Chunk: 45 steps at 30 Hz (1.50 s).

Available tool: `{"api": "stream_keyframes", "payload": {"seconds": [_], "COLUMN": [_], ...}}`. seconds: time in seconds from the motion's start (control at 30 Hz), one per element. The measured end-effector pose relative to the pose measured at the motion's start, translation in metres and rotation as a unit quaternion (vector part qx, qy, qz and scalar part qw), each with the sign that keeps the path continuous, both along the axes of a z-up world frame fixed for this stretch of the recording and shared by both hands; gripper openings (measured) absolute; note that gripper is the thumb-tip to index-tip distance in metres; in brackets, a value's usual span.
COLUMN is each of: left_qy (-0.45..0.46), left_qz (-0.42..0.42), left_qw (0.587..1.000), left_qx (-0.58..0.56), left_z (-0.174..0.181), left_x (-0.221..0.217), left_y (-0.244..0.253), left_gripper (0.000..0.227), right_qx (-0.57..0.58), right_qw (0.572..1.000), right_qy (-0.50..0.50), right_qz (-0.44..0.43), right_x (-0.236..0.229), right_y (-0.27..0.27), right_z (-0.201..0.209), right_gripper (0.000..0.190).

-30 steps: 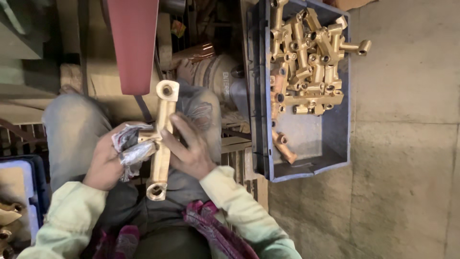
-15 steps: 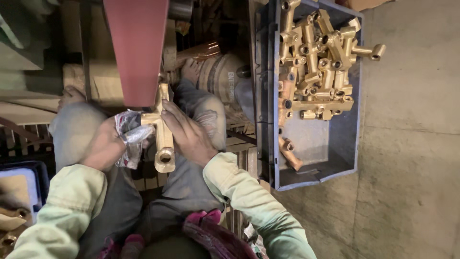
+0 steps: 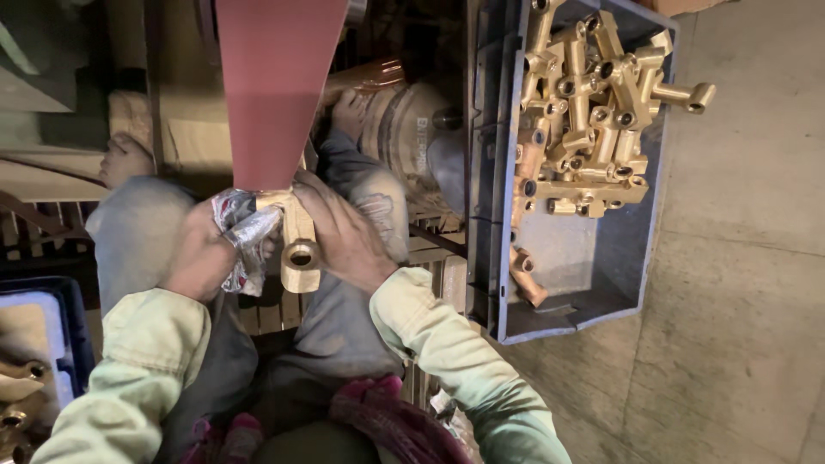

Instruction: The person sits on the floor and repeatedly presses brass fittings against a moving belt sander to smooth their surfaces. They handle each piece one at a time, rotating it to contact different edges, then place the finished pieces into a nearby blue bin.

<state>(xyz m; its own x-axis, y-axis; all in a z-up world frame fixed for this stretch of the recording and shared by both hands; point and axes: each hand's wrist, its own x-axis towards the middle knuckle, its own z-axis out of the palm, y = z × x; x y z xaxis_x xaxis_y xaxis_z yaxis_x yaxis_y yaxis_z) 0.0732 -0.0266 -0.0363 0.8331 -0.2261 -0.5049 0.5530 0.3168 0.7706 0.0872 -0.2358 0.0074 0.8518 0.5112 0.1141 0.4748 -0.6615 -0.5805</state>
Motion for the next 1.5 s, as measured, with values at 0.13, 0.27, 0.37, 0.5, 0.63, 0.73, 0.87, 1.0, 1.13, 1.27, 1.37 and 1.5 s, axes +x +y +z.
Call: {"api": "stream_keyframes", "payload": {"seconds": [0.13, 0.27, 0.37, 0.5, 0.63, 0.73, 0.87, 1.0, 1.13, 1.27, 1.37, 1.5], "left_qy": [0.009, 0.011, 0.023, 0.019, 0.019, 0.021, 0.012, 0.033, 0.023, 0.023, 0.032, 0.058], "left_qz": [0.000, 0.002, -0.001, -0.019, -0.003, -0.011, -0.028, -0.021, -0.026, -0.020, -0.027, -0.020], "left_qw": [1.000, 1.000, 1.000, 1.000, 1.000, 0.999, 0.998, 0.997, 0.997, 0.997, 0.996, 0.996], "left_qx": [-0.003, -0.018, -0.020, 0.008, 0.007, 0.022, 0.057, 0.072, 0.075, 0.066, 0.084, 0.070], "left_z": [-0.001, -0.004, -0.007, -0.007, -0.003, 0.000, 0.001, -0.001, 0.000, 0.004, 0.009, 0.013], "left_x": [0.000, -0.001, 0.001, -0.001, 0.001, -0.001, -0.002, -0.002, -0.002, -0.002, -0.002, 0.001], "left_y": [0.000, 0.000, -0.002, 0.000, -0.002, -0.001, 0.000, -0.001, -0.001, -0.002, -0.002, -0.003], "left_gripper": [0.021, 0.021, 0.024, 0.022, 0.022, 0.020, 0.019, 0.016, 0.016, 0.016, 0.016, 0.013], "right_qx": [-0.006, -0.020, -0.034, -0.005, 0.039, 0.011, -0.003, 0.018, -0.039, 0.025, 0.056, 0.075], "right_qw": [1.000, 0.997, 0.989, 0.985, 0.993, 0.988, 0.983, 0.981, 0.969, 0.965, 0.967, 0.955], "right_qy": [0.021, 0.071, 0.142, 0.166, 0.111, 0.155, 0.185, 0.190, 0.244, 0.259, 0.244, 0.285], "right_qz": [0.001, -0.019, -0.033, -0.036, 0.007, 0.012, 0.012, 0.022, 0.003, 0.024, 0.044, 0.037], "right_x": [0.001, 0.004, 0.009, 0.012, 0.016, 0.020, 0.025, 0.028, 0.034, 0.041, 0.045, 0.052], "right_y": [-0.002, 0.000, 0.001, 0.000, -0.004, -0.007, -0.013, -0.017, -0.019, -0.020, -0.020, -0.019], "right_z": [-0.002, -0.001, 0.001, 0.002, 0.000, -0.004, -0.010, -0.018, -0.021, -0.018, -0.014, -0.010], "right_gripper": [0.071, 0.068, 0.064, 0.068, 0.050, 0.047, 0.049, 0.054, 0.059, 0.075, 0.073, 0.072]}}
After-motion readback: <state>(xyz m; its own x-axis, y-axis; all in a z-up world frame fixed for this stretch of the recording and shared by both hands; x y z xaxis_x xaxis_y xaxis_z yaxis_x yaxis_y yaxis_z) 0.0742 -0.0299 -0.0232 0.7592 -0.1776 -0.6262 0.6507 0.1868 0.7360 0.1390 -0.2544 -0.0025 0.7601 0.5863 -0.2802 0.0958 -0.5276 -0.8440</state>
